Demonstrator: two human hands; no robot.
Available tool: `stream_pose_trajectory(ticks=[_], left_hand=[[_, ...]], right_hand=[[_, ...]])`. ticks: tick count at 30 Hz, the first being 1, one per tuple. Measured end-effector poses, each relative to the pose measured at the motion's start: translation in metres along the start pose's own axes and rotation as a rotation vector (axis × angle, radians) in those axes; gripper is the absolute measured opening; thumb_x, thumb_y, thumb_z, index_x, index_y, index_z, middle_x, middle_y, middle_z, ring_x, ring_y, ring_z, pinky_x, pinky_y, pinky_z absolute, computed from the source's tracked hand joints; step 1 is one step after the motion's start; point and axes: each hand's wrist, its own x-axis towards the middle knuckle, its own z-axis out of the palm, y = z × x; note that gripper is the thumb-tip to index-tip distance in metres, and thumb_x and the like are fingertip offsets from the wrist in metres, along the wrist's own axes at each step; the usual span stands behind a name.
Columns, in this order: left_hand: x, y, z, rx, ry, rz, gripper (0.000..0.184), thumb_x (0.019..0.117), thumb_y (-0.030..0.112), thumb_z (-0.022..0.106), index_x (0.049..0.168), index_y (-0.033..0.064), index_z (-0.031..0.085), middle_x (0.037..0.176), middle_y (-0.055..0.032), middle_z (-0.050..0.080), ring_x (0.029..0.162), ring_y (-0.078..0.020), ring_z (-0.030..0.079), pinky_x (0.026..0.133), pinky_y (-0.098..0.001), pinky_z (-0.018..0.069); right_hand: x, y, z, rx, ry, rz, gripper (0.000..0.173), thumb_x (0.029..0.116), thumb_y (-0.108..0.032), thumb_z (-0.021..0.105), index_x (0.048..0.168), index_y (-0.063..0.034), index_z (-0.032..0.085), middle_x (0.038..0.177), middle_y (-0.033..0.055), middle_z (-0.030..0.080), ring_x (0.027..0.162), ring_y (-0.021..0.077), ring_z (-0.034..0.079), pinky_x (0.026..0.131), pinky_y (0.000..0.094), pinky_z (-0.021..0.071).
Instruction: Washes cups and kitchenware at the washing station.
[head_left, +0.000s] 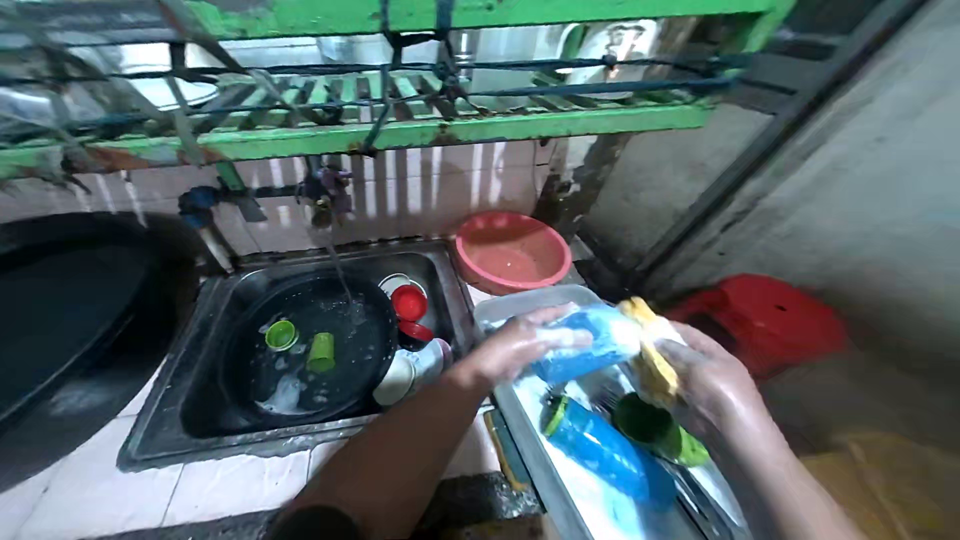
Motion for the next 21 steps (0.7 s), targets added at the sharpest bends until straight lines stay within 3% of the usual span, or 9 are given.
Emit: stream_pose_trajectory(ticks=[2, 6, 9, 11, 13, 15, 17, 19, 21], left_hand=[[0.021, -0.003, -0.015, -0.033, 0.193, 0.089, 0.035, 0.1055, 0.019, 0.056, 0.135, 0.0011, 0.062, 0.132, -0.0163, 0.064, 0.12, -0.0232, 0.06, 0.103, -0.0439, 0.0475], [0.051, 0.004, -0.018, 0.141, 0.255, 0.001, 0.037, 0.1097, 0.022, 0.047, 0.129, -0.0061, 0.061, 0.126, -0.0253, 0.063, 0.117, -0.032, 0.06, 0.102, -0.0501, 0.047], [0.059, 0.02, -0.014, -0.065, 0.289, 0.089, 0.04, 0.1083, 0.024, 0.05, 0.136, -0.0035, 0.057, 0.131, -0.0235, 0.061, 0.119, -0.0306, 0.059, 0.102, -0.0486, 0.0478], [0.059, 0.016, 0.002, -0.435, 0.317, 0.216, 0.046, 0.1071, 0.032, 0.048, 0.147, 0.0098, 0.047, 0.134, -0.0135, 0.059, 0.117, -0.0233, 0.058, 0.097, -0.0453, 0.0504], [0.053, 0.012, 0.026, -0.658, 0.327, 0.172, 0.05, 0.1049, 0.048, 0.049, 0.146, 0.02, 0.048, 0.131, -0.0078, 0.062, 0.116, -0.0212, 0.061, 0.097, -0.0461, 0.0523], [0.05, 0.0, 0.047, -0.604, 0.316, 0.072, 0.057, 0.1049, 0.051, 0.048, 0.15, 0.0157, 0.045, 0.134, -0.0103, 0.061, 0.119, -0.0206, 0.06, 0.1, -0.0437, 0.0505], [0.05, -0.012, 0.064, -0.521, 0.342, -0.025, 0.058, 0.1048, 0.048, 0.051, 0.153, 0.0162, 0.04, 0.14, -0.0118, 0.057, 0.124, -0.022, 0.057, 0.102, -0.0443, 0.0488], [0.056, -0.024, 0.082, -0.513, 0.44, -0.054, 0.067, 0.1025, 0.041, 0.061, 0.157, 0.0167, 0.03, 0.149, -0.0165, 0.05, 0.132, -0.0281, 0.052, 0.107, -0.0501, 0.0466], [0.057, -0.023, 0.088, -0.538, 0.453, -0.084, 0.078, 0.1027, 0.038, 0.062, 0.162, 0.0175, 0.016, 0.154, -0.0173, 0.044, 0.136, -0.029, 0.049, 0.109, -0.051, 0.045]], right_hand=[[-0.015, 0.002, 0.008, -0.177, -0.06, -0.111, 0.031, 0.1006, -0.003, 0.055, 0.13, -0.0012, 0.062, 0.102, 0.0167, 0.067, 0.08, 0.0207, 0.064, 0.071, 0.0427, 0.0547], [-0.033, 0.006, 0.027, -0.533, -0.106, -0.658, 0.019, 0.0916, -0.002, 0.061, 0.101, 0.008, 0.074, 0.098, 0.0273, 0.072, 0.089, 0.0412, 0.07, 0.079, 0.0639, 0.0527], [-0.028, -0.006, 0.016, -0.073, -0.185, -0.349, 0.025, 0.0965, -0.006, 0.054, 0.117, 0.0024, 0.067, 0.095, 0.0085, 0.068, 0.078, 0.0134, 0.066, 0.07, 0.0342, 0.0574], [-0.029, -0.013, 0.014, 0.39, -0.279, -0.227, 0.027, 0.0959, -0.012, 0.046, 0.113, -0.0104, 0.068, 0.09, -0.0007, 0.071, 0.077, 0.01, 0.07, 0.067, 0.032, 0.0618], [-0.036, -0.014, 0.025, 0.544, -0.282, -0.19, 0.027, 0.0993, -0.014, 0.042, 0.112, -0.014, 0.065, 0.09, -0.0011, 0.072, 0.079, 0.0112, 0.071, 0.068, 0.0343, 0.0631], [-0.045, -0.003, 0.041, 0.162, -0.12, -0.315, 0.029, 0.0961, -0.007, 0.044, 0.12, 0.0007, 0.059, 0.096, 0.0082, 0.069, 0.085, 0.0168, 0.069, 0.075, 0.0356, 0.0609], [-0.038, 0.018, 0.044, -0.422, -0.062, -0.532, 0.027, 0.0957, 0.002, 0.055, 0.118, 0.0164, 0.062, 0.111, 0.031, 0.068, 0.106, 0.0408, 0.067, 0.095, 0.0567, 0.0519], [-0.012, 0.049, 0.041, -0.651, -0.042, -0.733, 0.031, 0.0961, -0.008, 0.063, 0.121, 0.0089, 0.066, 0.116, 0.0296, 0.069, 0.113, 0.0437, 0.067, 0.099, 0.0619, 0.0514], [-0.006, 0.05, 0.037, -0.514, -0.06, -0.597, 0.03, 0.0977, -0.007, 0.061, 0.123, 0.0097, 0.065, 0.116, 0.0268, 0.07, 0.111, 0.0372, 0.068, 0.098, 0.0556, 0.0527]])
